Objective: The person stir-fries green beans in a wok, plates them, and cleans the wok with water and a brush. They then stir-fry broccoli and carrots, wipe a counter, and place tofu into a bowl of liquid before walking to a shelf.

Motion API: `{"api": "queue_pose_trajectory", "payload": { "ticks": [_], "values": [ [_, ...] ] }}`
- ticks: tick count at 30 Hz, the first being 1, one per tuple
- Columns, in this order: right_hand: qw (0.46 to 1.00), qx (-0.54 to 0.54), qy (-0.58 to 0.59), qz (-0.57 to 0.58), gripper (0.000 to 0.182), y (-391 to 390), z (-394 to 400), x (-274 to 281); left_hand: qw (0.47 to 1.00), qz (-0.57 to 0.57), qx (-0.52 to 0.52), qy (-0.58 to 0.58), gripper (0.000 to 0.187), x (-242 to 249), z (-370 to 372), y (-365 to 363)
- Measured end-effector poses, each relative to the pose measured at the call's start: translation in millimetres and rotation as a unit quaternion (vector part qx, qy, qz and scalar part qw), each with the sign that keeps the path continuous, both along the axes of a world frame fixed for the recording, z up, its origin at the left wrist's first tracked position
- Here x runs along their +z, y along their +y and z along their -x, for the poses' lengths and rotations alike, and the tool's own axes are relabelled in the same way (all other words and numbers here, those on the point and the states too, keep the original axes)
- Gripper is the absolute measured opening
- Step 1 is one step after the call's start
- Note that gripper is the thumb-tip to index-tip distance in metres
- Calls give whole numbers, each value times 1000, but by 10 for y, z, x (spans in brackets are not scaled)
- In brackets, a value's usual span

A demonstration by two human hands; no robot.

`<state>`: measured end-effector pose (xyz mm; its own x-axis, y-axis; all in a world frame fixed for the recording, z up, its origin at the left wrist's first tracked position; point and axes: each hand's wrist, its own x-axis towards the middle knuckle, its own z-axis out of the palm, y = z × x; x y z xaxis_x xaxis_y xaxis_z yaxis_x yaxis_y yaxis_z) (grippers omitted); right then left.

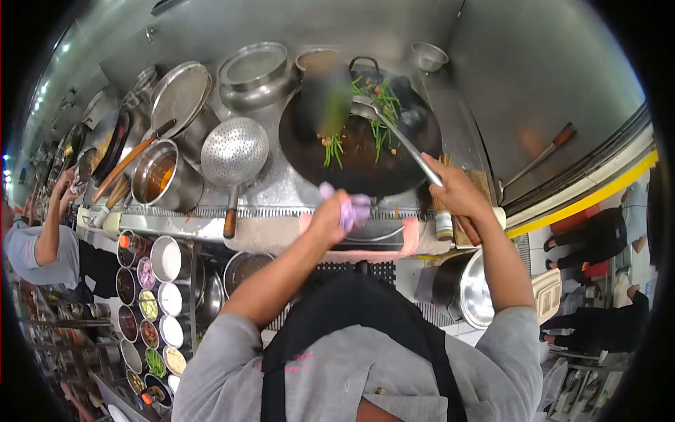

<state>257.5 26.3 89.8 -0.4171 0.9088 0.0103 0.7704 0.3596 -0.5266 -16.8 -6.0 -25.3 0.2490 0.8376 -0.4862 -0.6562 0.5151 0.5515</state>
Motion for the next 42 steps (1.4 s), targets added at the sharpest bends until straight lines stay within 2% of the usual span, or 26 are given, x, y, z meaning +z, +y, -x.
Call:
{"api": "queue_pose_trajectory", "payload": {
  "ticks": [1, 2, 5, 6, 8, 10, 13, 14, 15, 16, 17, 18, 19, 21, 25, 27, 29, 31, 32, 36, 40, 42],
  "values": [
    [1000, 1, 19, 19, 68, -140, -1, 84, 999, 28, 13, 8, 24, 42, 17, 194],
    [998, -8, -9, 59, 68, -268, 50, 256, 998, 35, 5, -44, 17, 75, 81, 402],
    [995, 79, -59, 21, 67, -389, -125, 321, 998, 57, 21, -12, 7, 466, 50, 409],
    [993, 97, -55, 35, 67, -344, -149, 296, 998, 48, 19, -18, 8, 457, 36, 383],
    [993, 57, -80, 62, 68, -179, 12, 218, 997, 72, 12, -26, 8, 349, 44, 597],
    [989, -15, -103, 106, 70, 77, 229, 94, 997, 53, -9, -53, 9, -45, 74, 777],
    [991, 20, -58, -120, 67, 310, 25, -498, 1000, -6, 19, 2, 15, -148, -46, 225],
    [978, 66, -1, -198, 69, 248, -96, -534, 1000, -30, 7, -2, 19, -134, -29, 84],
    [992, 31, 40, -113, 70, 148, -133, -472, 999, -47, -4, -8, 23, -96, 2, -44],
    [997, -3, 78, -20, 71, -17, -170, -292, 1000, -12, -15, -3, 23, -16, 12, 23],
    [990, -39, 114, 75, 72, -176, -183, -89, 1000, 3, 7, -15, 18, 9, 30, 195],
    [961, -115, 175, 182, 72, -298, -105, 132, 999, 18, 1, -26, 15, -112, 83, 511],
    [950, -133, 210, 191, 71, -278, -134, 75, 999, 29, -5, -38, 13, -260, 115, 765],
    [925, -166, 279, 200, 70, -95, -231, -165, 999, 31, 0, -25, 12, -242, 73, 939],
    [910, -249, 305, 128, 72, 365, -41, -724, 999, 20, 17, 25, 11, -323, -21, 1045],
    [902, -221, 334, 159, 74, 652, 36, -1130, 999, 19, 19, 23, 11, -422, -47, 1098],
    [872, -190, 390, 226, 77, 804, 79, -1186, 999, 19, 18, 21, 12, -455, -52, 1134],
    [808, -153, 466, 326, 80, 838, 126, -981, 1000, 15, 17, 14, 12, -513, -41, 1146],
    [798, -150, 481, 332, 82, 875, 120, -932, 1000, 13, 17, 10, 13, -539, -40, 1151],
    [896, -162, 356, 210, 81, 1250, 249, -938, 1000, 10, 14, 10, 13, -564, -34, 1160],
    [913, -121, 313, 231, 77, 1609, 407, -905, 1000, 15, 11, 17, 15, -532, -39, 1159],
    [935, -59, 243, 251, 78, 1554, 420, -788, 1000, 18, 11, 20, 15, -518, -36, 1144]
  ]
}}
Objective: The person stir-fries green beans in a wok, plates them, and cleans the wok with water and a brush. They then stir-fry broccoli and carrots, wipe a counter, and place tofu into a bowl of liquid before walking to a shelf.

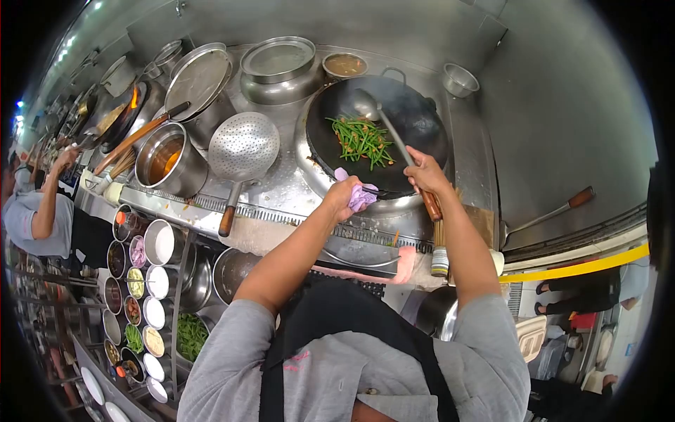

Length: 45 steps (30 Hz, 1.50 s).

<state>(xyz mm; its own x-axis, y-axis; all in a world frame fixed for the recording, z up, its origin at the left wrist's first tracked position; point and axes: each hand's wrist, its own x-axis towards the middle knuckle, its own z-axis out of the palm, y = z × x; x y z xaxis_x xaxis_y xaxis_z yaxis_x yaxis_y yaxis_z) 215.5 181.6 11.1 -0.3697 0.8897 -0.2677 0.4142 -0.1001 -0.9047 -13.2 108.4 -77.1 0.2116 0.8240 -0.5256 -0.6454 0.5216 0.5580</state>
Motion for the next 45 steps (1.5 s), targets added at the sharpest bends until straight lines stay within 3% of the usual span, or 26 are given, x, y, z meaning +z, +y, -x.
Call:
{"api": "queue_pose_trajectory", "payload": {
  "ticks": [1, 3, 5, 8, 11, 12, 15, 16, 19, 20, 24, 27, 29, 30, 32, 35, 37, 39, 40, 41, 42, 45],
  "values": [
    [999, 39, -28, 1, 79, -52, -6, 66, 1000, 1, 3, 0, 16, 14, -2, -7],
    [953, 145, -184, -194, 78, -127, -256, 111, 1000, 1, 7, 5, 16, 50, -6, -21],
    [834, 220, -290, -415, 76, -279, -562, 210, 1000, -1, 11, 13, 15, 70, -8, -39],
    [890, 157, -369, -217, 73, -669, -748, 651, 1000, 0, -2, 8, 14, 2, 12, -13],
    [911, 85, -292, -278, 72, -779, -1075, 182, 1000, 4, 19, -6, 13, 73, -11, -69],
    [896, 73, -262, -351, 69, -848, -995, 92, 999, 27, 22, -11, 13, 170, -21, -90],
    [960, -18, -234, -155, 65, -1058, -896, 195, 999, 34, -2, -11, 14, 94, 2, -23],
    [966, -13, -214, -145, 64, -1181, -857, 333, 998, 45, -32, -41, 13, 38, 31, 34],
    [978, 30, -186, -86, 62, -1588, -743, 903, 999, 32, 26, -22, 15, 260, -91, -130],
    [980, 75, -129, -135, 63, -1687, -791, 950, 998, 33, 36, -28, 13, 477, -137, -224],
    [913, 196, -291, -206, 73, -1686, -715, 1001, 999, 35, 34, -23, 12, 448, -60, -272],
    [898, 103, -347, -251, 75, -1471, -567, 574, 999, -27, 19, -36, 17, 360, -61, -786],
    [909, 96, -327, -241, 73, -1557, -503, 778, 998, -36, -28, -33, 21, 376, 0, -1203],
    [912, 103, -299, -261, 73, -1650, -553, 804, 998, -50, 22, 1, 18, 624, -44, -1309],
    [918, 136, -244, -282, 71, -1804, -591, 928, 999, -13, 21, -38, 15, 567, 6, -1027],
    [919, 179, -292, -193, 71, -1652, -420, 1036, 997, 29, -17, -63, 13, 520, 67, -449],
    [909, 143, -320, -226, 69, -1412, -334, 724, 999, 21, -6, -48, 17, 386, 11, -280],
    [893, 91, -361, -254, 68, -1247, -254, 573, 998, -29, -25, -46, 26, 343, -40, -654],
    [900, 92, -297, -304, 66, -1307, -331, 574, 999, -34, -18, -16, 34, 370, -46, -903],
    [917, 72, -259, -295, 67, -1385, -388, 638, 995, -92, -32, -19, 33, 375, 17, -1111],
    [933, 55, -222, -279, 68, -1554, -450, 720, 997, -77, -17, -20, 35, 446, 31, -1097],
    [983, -15, -126, -129, 68, -1945, -538, 938, 998, -2, -22, -67, 27, 437, 200, -726]
  ]
}}
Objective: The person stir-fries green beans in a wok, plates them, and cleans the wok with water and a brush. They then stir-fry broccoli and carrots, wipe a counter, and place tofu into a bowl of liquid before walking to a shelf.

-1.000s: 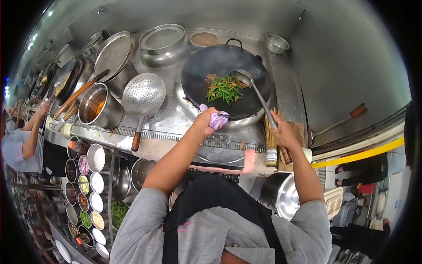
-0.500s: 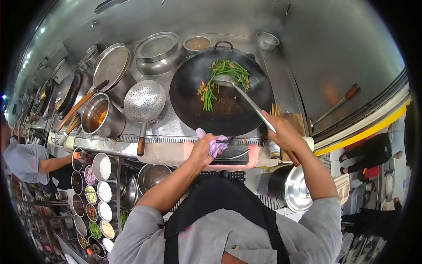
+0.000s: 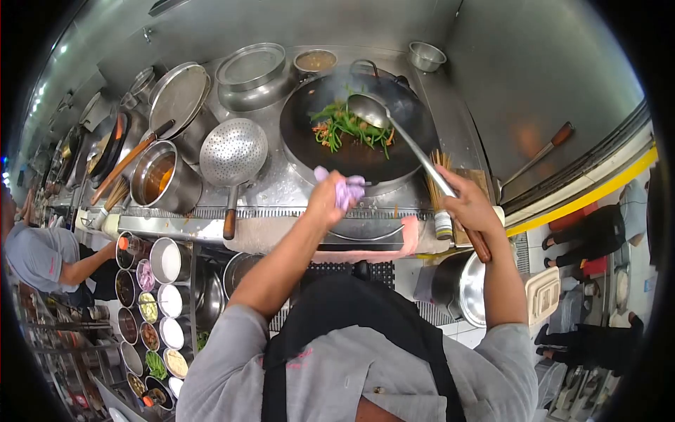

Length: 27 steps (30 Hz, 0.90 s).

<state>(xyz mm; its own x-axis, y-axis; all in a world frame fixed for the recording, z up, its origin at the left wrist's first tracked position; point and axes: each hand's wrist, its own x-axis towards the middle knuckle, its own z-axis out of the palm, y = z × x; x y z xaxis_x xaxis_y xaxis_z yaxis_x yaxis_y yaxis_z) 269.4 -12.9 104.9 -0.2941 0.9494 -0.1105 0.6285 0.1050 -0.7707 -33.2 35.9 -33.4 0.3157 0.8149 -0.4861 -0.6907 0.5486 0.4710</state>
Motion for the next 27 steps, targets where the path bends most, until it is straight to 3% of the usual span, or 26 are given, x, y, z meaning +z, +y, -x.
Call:
{"api": "queue_pose_trajectory", "payload": {
  "ticks": [2, 3, 5, 9, 11, 12, 16, 17, 19, 21, 23, 27],
  "values": [
    [987, -70, 107, 95, 68, -133, -8, 46, 998, -5, 55, 43, 13, 164, 68, 157],
    [977, -85, 182, 74, 66, -137, -7, -90, 999, -9, 42, 33, 11, 202, 111, 150],
    [967, -130, 207, 66, 66, -139, -1, -223, 995, -55, 30, 73, 11, 234, 136, 55],
    [928, -221, 284, 92, 71, -288, 153, -658, 947, -208, 86, 227, 27, 254, 25, -364],
    [902, -229, 346, 118, 73, -292, 372, -623, 906, -282, 112, 296, 42, 189, 12, -433],
    [884, -218, 390, 134, 74, -316, 512, -550, 907, -281, 98, 297, 41, 233, 26, -410],
    [798, -183, 540, 194, 72, -392, 947, -366, 935, -229, 65, 262, 28, 397, 70, -279],
    [781, -147, 562, 231, 57, -413, 933, -372, 945, -208, 49, 246, 24, 446, 128, -220],
    [679, -135, 651, 312, 45, -365, 927, -521, 963, -165, 38, 209, 12, 553, 211, -264],
    [585, -84, 716, 372, 28, -402, 924, -627, 981, -110, 39, 155, 10, 364, 338, -300],
    [586, -97, 703, 391, 29, -486, 929, -671, 994, -72, 40, 76, 14, 147, 401, -330],
    [632, -116, 666, 379, 32, -650, 842, -784, 992, -71, 77, 69, 16, -12, 297, -467]
  ]
}}
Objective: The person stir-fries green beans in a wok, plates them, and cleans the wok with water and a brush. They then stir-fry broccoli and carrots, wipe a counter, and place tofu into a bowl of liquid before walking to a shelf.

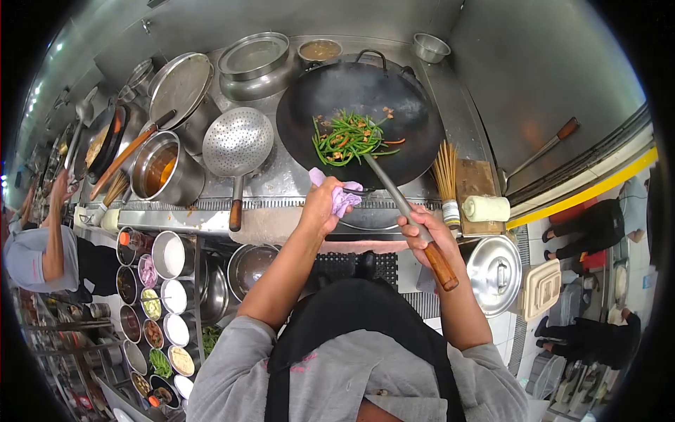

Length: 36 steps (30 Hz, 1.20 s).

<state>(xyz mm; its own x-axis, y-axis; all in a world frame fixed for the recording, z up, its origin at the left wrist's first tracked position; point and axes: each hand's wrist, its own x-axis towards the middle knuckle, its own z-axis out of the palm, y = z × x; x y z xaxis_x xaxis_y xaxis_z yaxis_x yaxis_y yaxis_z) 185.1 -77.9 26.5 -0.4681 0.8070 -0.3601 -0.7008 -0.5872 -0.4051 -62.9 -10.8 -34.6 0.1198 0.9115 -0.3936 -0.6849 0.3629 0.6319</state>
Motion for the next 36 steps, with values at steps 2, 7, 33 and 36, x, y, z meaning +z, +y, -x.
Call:
{"api": "queue_pose_trajectory", "payload": {
  "ticks": [2, 7, 33, 36],
  "values": [
    [998, -14, -63, 21, 33, -63, -76, -77, 1000, 2, -1, -4, 18, -52, -18, -59],
    [985, 73, -155, -32, 24, -191, -607, -1128, 1000, 15, -9, 15, 23, -97, -12, -143],
    [987, 112, -108, -32, 36, -88, -1075, -895, 989, 105, -99, -24, 31, -1, -16, -175],
    [989, 69, -124, -28, 36, 42, -546, 115, 991, 96, -90, -25, 31, 48, 5, -149]
  ]
}}
